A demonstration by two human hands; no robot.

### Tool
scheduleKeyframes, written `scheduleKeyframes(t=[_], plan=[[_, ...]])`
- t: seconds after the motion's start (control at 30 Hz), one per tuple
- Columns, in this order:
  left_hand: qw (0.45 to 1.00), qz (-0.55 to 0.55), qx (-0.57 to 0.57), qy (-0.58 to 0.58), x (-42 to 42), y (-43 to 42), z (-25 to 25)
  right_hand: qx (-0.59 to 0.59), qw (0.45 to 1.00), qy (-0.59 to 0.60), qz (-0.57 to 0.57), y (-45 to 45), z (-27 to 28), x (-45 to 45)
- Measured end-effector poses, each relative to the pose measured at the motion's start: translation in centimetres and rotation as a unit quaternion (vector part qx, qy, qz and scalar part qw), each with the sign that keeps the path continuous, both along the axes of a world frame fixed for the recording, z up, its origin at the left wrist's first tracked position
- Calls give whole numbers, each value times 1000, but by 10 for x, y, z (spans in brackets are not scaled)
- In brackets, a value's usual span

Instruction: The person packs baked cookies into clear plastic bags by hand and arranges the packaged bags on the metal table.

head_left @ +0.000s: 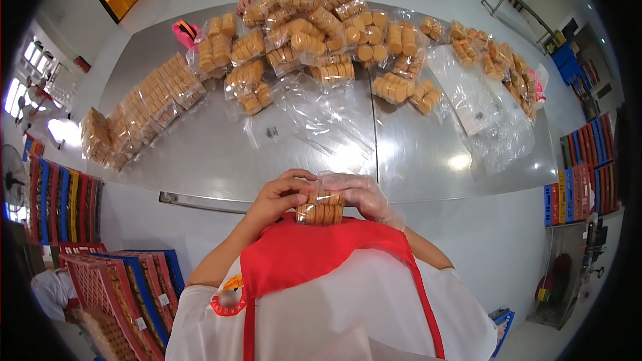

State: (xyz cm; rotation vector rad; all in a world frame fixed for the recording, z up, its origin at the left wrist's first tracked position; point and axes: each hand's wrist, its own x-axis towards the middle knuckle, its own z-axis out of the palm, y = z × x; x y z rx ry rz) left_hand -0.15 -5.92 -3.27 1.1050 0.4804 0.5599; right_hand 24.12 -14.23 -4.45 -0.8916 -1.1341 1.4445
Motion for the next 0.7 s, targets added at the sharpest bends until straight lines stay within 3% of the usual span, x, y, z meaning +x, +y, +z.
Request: scheduleKeyframes(t=[0.07,0.17,0.2,0.3,0.33,0.4,0.5,0.57,0.7], plan=[[1000,15,-18,7,2,-2,2,102,991,-84,-23,0,1,-3],[1000,18,24,4,5,2,-14,188,899,-394,-28,5,39,-7],[999,21,-29,16,7,1,-8,199,880,-431,-33,5,56,-11],[999,21,29,33,13,5,-14,158,817,-554,18,8,68,-21],[999,25,-12,41,15,4,-12,84,806,-581,77,11,83,-25],[994,21,-94,55,20,6,-9,110,788,-600,86,12,74,-28],[987,22,-121,106,25,13,-12,126,768,-616,123,24,58,-33],[982,48,-81,164,28,14,1,106,748,-642,131,30,55,-42],[976,62,-53,203,39,23,5,-45,774,-617,134,37,78,-56]])
